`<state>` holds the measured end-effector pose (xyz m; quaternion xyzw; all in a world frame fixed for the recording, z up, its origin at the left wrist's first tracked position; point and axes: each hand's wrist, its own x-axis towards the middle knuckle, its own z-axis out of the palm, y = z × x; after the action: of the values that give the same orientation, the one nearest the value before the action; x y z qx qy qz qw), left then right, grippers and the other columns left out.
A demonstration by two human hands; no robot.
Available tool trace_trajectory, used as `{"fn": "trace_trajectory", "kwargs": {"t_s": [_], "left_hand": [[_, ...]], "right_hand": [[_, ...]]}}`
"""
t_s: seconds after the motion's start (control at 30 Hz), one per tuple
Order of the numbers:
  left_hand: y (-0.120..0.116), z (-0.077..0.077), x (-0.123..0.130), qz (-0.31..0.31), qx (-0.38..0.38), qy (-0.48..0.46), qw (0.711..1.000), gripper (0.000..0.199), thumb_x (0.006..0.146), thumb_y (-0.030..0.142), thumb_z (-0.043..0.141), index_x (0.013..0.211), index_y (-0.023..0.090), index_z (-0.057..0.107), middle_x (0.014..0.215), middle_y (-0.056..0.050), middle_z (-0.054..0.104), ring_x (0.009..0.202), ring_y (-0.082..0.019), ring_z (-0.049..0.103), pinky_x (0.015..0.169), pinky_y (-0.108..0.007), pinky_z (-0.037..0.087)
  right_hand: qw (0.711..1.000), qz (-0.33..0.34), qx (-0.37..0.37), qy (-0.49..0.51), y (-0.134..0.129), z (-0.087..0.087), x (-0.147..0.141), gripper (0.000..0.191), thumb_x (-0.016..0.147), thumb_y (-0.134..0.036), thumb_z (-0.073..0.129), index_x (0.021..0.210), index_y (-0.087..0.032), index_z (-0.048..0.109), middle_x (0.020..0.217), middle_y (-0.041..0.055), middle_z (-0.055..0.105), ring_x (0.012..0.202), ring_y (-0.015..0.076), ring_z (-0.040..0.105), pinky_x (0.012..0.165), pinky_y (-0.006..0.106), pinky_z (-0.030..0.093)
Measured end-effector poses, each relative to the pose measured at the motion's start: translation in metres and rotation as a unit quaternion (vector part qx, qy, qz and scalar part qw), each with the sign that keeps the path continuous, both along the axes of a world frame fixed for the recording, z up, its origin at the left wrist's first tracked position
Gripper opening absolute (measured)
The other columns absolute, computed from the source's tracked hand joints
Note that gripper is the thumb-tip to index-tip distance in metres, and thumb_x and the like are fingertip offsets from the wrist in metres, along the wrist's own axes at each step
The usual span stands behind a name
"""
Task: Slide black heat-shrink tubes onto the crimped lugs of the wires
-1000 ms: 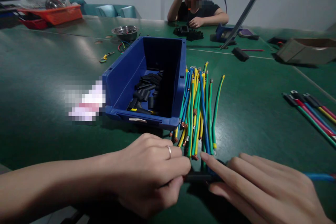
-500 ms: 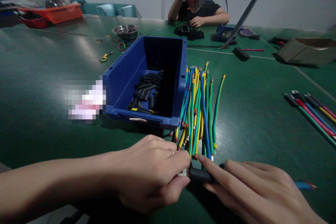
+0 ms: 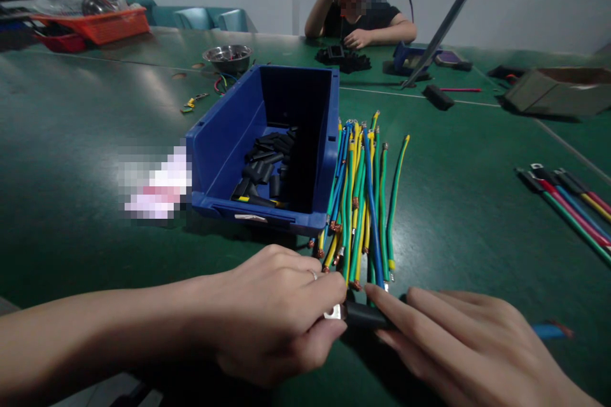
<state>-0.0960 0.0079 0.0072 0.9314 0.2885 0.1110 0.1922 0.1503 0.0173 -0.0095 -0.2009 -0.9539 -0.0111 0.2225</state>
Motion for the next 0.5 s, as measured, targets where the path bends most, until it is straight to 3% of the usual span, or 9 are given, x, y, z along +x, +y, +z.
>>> {"fn": "trace_trajectory", "kwargs": {"t_s": [0.5], "left_hand": [[0.0, -0.0001, -0.0001, -0.008, 0.012, -0.004, 1.0, 0.013, 0.087, 0.018, 0.041, 0.076, 0.021, 0.036, 0.065, 0.001, 0.051, 0.055, -0.017, 0.045, 0.052, -0.032, 0.031]], "right_hand": [[1.0, -0.001, -0.013, 0.006, 0.0011, 0.0015, -0.0029, 0.015, 0.094, -0.016, 0.046, 0.102, -0.015, 0.058, 0.061, -0.0058, 0.05, 0.045, 0.0064, 0.044, 0.042, 0.025, 0.034]]}}
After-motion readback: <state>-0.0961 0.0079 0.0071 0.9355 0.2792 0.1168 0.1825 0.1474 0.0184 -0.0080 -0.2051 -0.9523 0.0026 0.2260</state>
